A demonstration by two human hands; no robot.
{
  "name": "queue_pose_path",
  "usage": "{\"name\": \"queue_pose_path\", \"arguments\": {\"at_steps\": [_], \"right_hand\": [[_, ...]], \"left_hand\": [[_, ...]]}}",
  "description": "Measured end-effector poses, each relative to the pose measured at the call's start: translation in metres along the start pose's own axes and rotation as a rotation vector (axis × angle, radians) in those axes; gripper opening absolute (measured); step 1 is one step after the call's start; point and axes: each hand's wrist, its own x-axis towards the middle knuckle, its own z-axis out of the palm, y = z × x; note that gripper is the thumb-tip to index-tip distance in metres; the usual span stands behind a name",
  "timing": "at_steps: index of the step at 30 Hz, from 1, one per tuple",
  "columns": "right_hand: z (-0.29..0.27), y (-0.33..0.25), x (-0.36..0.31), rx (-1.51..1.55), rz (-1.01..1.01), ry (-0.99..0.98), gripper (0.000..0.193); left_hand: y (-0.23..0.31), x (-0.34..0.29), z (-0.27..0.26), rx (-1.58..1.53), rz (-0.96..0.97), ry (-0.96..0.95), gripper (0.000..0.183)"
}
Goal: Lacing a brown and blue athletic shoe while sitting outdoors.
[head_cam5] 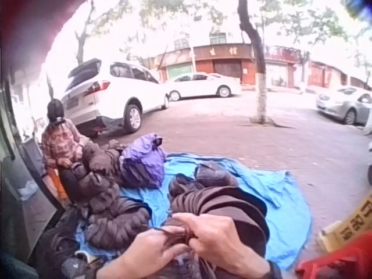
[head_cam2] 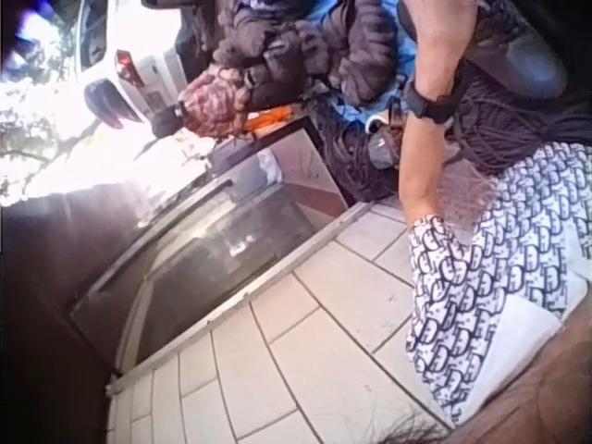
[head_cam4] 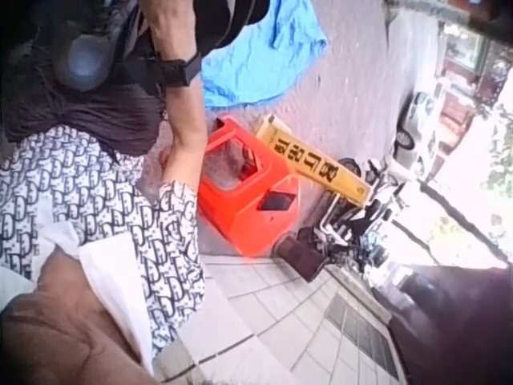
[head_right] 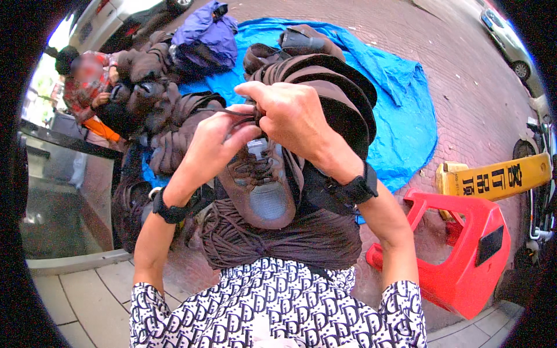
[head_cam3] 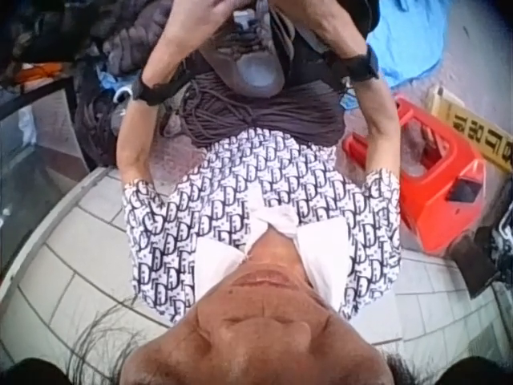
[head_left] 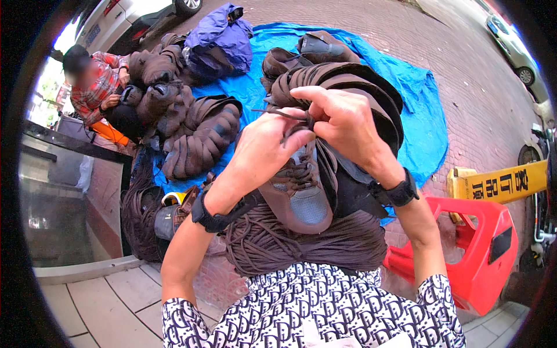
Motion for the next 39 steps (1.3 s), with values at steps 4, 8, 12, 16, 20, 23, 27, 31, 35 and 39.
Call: {"name": "queue_pose_path", "arguments": {"at_steps": [4, 8, 12, 16, 20, 23, 27, 31, 35, 39], "right_hand": [[-0.029, 0.008, 0.005, 0.05, 0.021, -0.095, 0.049], [-0.047, 0.012, 0.002, 0.198, 0.192, -0.174, 0.045], [-0.064, 0.007, 0.006, 0.254, 0.245, -0.171, 0.041], [-0.071, 0.015, 0.004, 0.374, 0.329, -0.109, 0.037], [-0.079, 0.066, -0.027, 0.389, 0.495, 0.015, 0.031], [-0.062, 0.078, -0.057, -0.016, 0.477, -0.152, 0.03], [-0.059, 0.018, -0.045, -0.014, 0.41, -0.11, 0.034], [-0.029, -0.035, -0.029, 0.017, 0.192, -0.293, 0.064], [0.001, -0.03, -0.019, -0.354, 0.092, -0.287, 0.049], [-0.017, -0.007, -0.022, -0.522, 0.069, -0.401, 0.028]], "left_hand": [[-0.023, -0.005, 0.014, 0.248, 0.197, -0.108, 0.019], [-0.031, -0.017, 0.015, 0.188, 0.164, -0.133, 0.013], [-0.031, -0.016, 0.019, 0.142, 0.195, -0.087, 0.01], [-0.034, -0.02, 0.016, 0.111, 0.205, -0.044, 0.018], [-0.054, -0.038, 0.003, -0.019, -0.217, 0.026, 0.036], [-0.079, -0.056, 0.002, -0.483, -0.583, -0.112, 0.035], [-0.072, -0.051, 0.01, -1.097, -0.714, -0.057, 0.032], [-0.041, -0.022, 0.009, -1.145, -0.521, -0.126, 0.031], [-0.041, -0.009, 0.021, -1.093, -0.511, -0.124, 0.029], [-0.057, -0.008, 0.022, -0.53, -0.313, -0.115, 0.029]]}}
